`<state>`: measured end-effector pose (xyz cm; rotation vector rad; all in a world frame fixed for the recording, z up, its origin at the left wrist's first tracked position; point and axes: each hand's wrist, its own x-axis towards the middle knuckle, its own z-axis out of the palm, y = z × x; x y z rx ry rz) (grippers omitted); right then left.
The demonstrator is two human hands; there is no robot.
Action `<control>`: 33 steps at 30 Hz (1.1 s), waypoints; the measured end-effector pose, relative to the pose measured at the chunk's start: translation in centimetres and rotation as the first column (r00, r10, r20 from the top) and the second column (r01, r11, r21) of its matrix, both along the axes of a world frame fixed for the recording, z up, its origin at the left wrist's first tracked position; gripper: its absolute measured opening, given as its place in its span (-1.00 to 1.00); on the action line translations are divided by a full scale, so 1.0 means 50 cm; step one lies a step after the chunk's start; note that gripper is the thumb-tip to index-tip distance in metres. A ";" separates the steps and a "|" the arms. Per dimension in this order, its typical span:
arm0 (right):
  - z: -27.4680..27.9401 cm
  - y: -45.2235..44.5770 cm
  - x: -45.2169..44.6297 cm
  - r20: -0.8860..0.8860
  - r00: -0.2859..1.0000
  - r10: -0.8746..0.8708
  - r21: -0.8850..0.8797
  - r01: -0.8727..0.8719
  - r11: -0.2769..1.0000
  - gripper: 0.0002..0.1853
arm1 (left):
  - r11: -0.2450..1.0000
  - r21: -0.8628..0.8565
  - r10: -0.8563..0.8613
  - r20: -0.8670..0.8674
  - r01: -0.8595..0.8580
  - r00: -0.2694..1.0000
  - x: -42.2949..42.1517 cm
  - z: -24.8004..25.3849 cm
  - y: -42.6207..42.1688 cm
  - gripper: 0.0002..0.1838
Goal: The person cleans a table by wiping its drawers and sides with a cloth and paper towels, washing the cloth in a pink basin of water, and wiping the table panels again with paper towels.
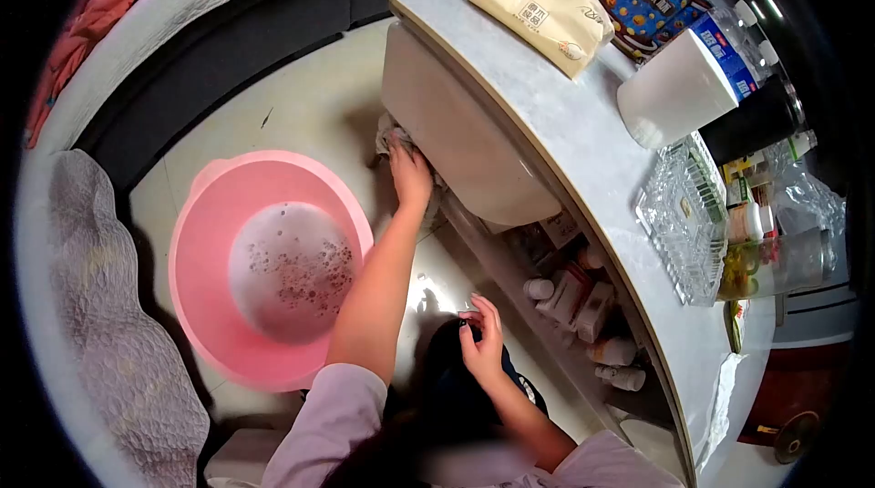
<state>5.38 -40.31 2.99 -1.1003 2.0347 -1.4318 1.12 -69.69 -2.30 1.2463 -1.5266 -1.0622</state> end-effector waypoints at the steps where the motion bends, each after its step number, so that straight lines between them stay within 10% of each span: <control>1: 0.004 -0.002 0.003 -0.004 1.000 0.004 0.001 -0.004 1.000 -0.55 | 1.000 0.007 -0.024 -0.007 0.024 1.000 0.004 0.006 0.015 -0.40; 15: -0.012 0.003 -0.026 0.025 1.000 -0.001 0.047 0.000 0.999 -0.50 | 0.977 0.184 -0.084 -0.129 0.107 0.988 0.039 0.030 -0.125 -0.48; 21: -0.031 -0.004 -0.021 0.057 0.998 0.012 0.034 -0.014 0.999 -0.50 | 0.994 -0.070 -0.081 -0.002 0.081 0.997 0.043 0.002 -0.093 -0.43; 33: -0.007 -0.012 0.009 0.077 0.996 0.054 0.004 -0.054 0.999 -0.49 | 0.978 -0.056 -0.201 0.027 0.202 0.979 0.047 -0.007 0.041 -0.36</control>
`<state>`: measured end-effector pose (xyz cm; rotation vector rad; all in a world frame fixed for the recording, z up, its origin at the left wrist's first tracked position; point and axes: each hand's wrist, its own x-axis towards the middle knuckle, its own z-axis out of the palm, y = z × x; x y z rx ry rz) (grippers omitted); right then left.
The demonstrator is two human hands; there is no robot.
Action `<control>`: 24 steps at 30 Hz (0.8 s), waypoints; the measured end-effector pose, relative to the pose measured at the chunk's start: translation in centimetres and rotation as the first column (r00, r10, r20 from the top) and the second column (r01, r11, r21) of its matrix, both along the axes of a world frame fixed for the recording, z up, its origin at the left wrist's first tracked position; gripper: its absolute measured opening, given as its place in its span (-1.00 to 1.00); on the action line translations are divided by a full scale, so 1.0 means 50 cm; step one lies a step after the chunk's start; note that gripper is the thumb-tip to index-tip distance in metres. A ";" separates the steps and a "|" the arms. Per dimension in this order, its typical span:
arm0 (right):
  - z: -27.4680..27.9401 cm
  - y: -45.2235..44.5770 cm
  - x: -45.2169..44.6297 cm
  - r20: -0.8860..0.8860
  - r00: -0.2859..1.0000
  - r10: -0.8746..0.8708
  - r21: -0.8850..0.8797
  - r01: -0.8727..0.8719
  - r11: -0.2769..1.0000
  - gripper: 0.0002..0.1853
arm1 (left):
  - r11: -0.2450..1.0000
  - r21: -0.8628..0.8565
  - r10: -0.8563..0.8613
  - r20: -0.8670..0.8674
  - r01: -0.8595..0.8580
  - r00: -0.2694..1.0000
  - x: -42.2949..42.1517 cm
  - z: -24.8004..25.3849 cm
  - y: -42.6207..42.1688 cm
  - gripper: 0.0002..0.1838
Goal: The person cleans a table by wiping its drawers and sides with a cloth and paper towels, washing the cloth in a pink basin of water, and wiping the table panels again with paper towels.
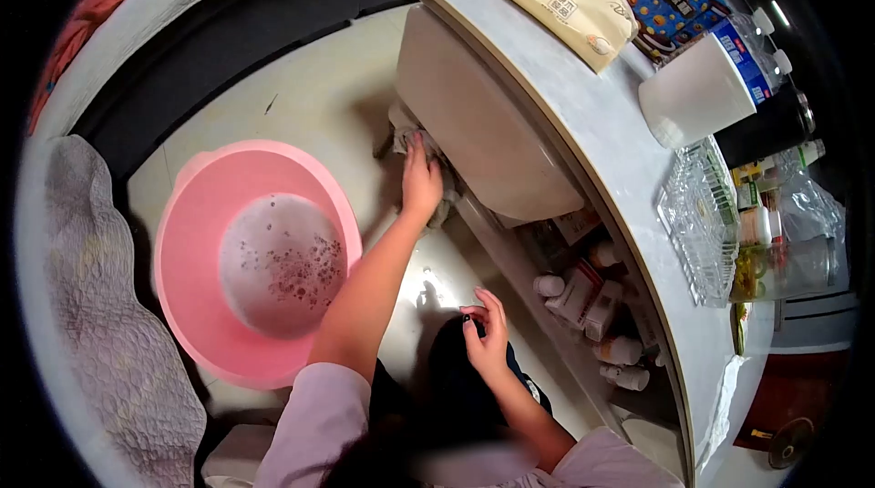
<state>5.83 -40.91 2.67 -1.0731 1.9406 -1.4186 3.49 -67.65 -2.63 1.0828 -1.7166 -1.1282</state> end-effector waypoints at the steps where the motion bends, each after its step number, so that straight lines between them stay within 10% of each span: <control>1: -0.001 0.005 -0.002 -0.005 1.000 -0.011 0.002 0.011 1.000 -0.49 | 1.000 0.015 0.024 0.032 -0.024 0.999 -0.002 0.009 -0.015 -0.37; 15: -0.009 0.015 -0.059 0.036 0.993 -0.112 0.038 0.111 0.993 -0.49 | 0.986 -0.013 0.166 0.227 -0.167 0.960 -0.016 0.020 -0.131 -0.37; 24: -0.007 0.031 -0.043 0.073 0.987 -0.140 0.000 0.140 0.990 -0.50 | 0.992 -0.113 -0.027 0.260 0.058 0.965 -0.022 0.012 0.228 -0.32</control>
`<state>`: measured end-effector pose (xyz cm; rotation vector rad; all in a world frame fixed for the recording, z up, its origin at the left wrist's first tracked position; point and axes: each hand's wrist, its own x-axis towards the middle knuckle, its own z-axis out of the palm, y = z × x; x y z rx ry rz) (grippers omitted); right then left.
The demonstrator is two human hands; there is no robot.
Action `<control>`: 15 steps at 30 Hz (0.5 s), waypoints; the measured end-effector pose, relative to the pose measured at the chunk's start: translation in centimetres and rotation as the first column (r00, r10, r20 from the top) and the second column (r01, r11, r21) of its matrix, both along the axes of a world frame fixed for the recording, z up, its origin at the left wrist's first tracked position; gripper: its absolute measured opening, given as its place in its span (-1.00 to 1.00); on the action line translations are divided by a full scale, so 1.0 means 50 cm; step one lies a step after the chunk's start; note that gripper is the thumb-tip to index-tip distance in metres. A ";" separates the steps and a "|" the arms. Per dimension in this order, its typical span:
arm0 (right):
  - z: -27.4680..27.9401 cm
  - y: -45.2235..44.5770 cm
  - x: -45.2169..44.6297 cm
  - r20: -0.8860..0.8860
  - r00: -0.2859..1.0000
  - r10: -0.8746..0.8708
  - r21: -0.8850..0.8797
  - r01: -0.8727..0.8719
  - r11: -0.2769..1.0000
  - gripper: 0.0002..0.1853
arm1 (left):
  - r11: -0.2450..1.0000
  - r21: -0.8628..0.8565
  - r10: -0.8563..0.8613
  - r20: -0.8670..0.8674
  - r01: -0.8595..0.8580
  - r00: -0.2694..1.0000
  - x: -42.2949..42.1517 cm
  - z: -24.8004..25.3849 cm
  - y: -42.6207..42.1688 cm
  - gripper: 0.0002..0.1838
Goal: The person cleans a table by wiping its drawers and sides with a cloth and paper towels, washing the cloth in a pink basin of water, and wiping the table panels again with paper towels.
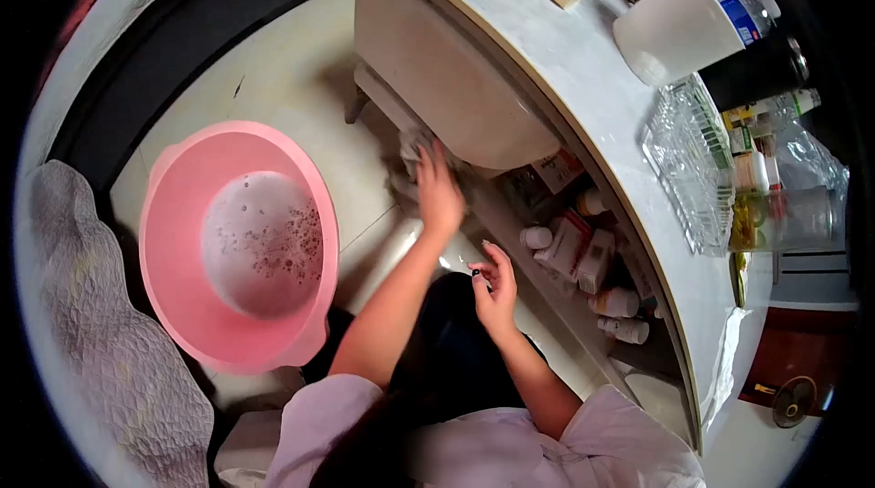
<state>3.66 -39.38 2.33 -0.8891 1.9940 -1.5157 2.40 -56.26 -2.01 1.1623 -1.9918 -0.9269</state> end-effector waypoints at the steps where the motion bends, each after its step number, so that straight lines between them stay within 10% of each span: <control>1: 0.005 0.006 -0.001 0.006 1.000 -0.010 -0.011 0.010 1.000 -0.50 | 0.999 0.013 -0.044 -0.042 0.044 0.998 0.004 0.006 0.047 -0.35; 15: 0.061 0.131 -0.040 -0.064 0.993 -0.102 -0.023 0.101 0.995 -0.53 | 0.996 0.007 0.091 -0.006 -0.091 0.996 -0.031 0.004 0.131 -0.35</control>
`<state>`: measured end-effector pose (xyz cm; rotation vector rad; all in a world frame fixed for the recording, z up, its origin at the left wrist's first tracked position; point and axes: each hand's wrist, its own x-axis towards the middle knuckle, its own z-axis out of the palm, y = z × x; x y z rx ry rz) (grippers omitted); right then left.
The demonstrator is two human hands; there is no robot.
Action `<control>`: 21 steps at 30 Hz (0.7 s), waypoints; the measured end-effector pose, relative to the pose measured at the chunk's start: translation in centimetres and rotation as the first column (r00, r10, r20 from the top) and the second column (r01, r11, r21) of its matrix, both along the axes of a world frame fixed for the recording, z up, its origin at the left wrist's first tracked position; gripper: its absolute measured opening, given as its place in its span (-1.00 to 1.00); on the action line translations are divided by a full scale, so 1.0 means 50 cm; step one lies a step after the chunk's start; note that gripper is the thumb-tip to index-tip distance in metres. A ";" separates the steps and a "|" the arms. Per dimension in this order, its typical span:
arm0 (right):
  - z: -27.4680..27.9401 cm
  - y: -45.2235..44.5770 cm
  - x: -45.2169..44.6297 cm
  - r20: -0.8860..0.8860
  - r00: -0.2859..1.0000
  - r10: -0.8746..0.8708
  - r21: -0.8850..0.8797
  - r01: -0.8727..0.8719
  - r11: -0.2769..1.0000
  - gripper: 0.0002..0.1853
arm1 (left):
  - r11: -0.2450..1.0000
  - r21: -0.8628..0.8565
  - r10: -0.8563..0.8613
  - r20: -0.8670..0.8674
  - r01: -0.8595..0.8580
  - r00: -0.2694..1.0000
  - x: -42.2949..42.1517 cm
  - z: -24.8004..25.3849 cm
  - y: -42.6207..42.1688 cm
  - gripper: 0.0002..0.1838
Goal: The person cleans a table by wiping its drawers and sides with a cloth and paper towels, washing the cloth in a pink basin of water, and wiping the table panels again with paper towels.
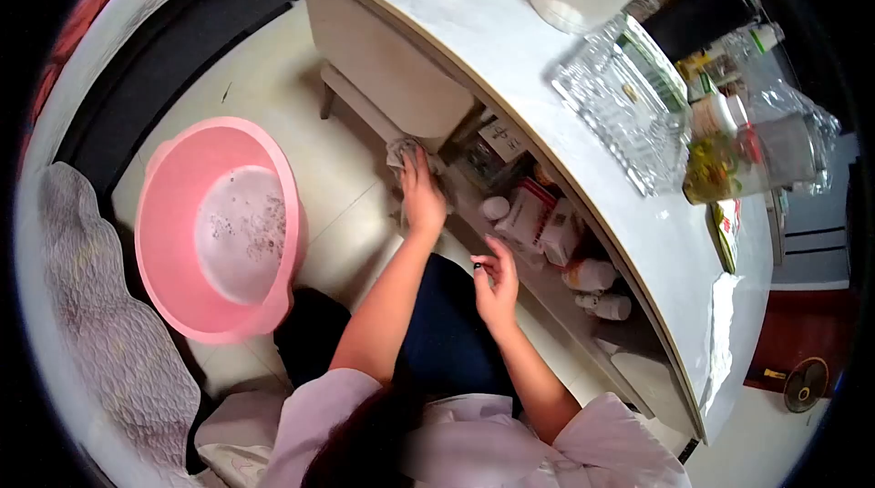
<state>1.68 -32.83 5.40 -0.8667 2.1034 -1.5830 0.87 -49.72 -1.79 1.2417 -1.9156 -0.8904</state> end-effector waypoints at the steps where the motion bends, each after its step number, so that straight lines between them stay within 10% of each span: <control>1: 0.006 0.007 0.004 -0.009 1.000 0.022 0.004 -0.022 1.000 -0.53 | 1.000 -0.010 -0.002 0.009 0.002 1.000 -0.001 -0.003 -0.002 -0.36; 5: 0.084 0.041 0.024 -0.245 0.966 0.077 0.016 -0.075 0.997 -0.59 | 0.997 -0.077 -0.025 -0.034 0.022 0.999 0.006 -0.002 0.004 -0.37; 10: 0.304 0.144 -0.028 -0.811 0.583 -0.050 -0.065 -0.004 0.998 -0.59 | 0.967 -0.034 -0.249 0.107 0.254 0.963 0.034 0.008 0.091 -0.40; 13: 0.444 0.227 -0.118 -0.846 0.324 -0.423 -0.210 0.527 0.823 -0.51 | 0.909 0.142 -0.334 -0.314 0.392 0.889 0.066 0.009 0.086 -0.40; 15: 0.457 0.293 -0.194 -0.962 0.105 -0.252 -0.075 0.785 0.615 -0.47 | 0.883 0.331 -0.116 -0.534 0.334 0.837 0.092 0.038 0.086 -0.47; 21: 0.414 0.407 -0.259 -0.705 0.594 -0.388 0.295 0.742 0.601 -0.58 | 0.791 0.447 0.214 -0.842 0.417 0.495 0.224 0.221 0.064 -0.58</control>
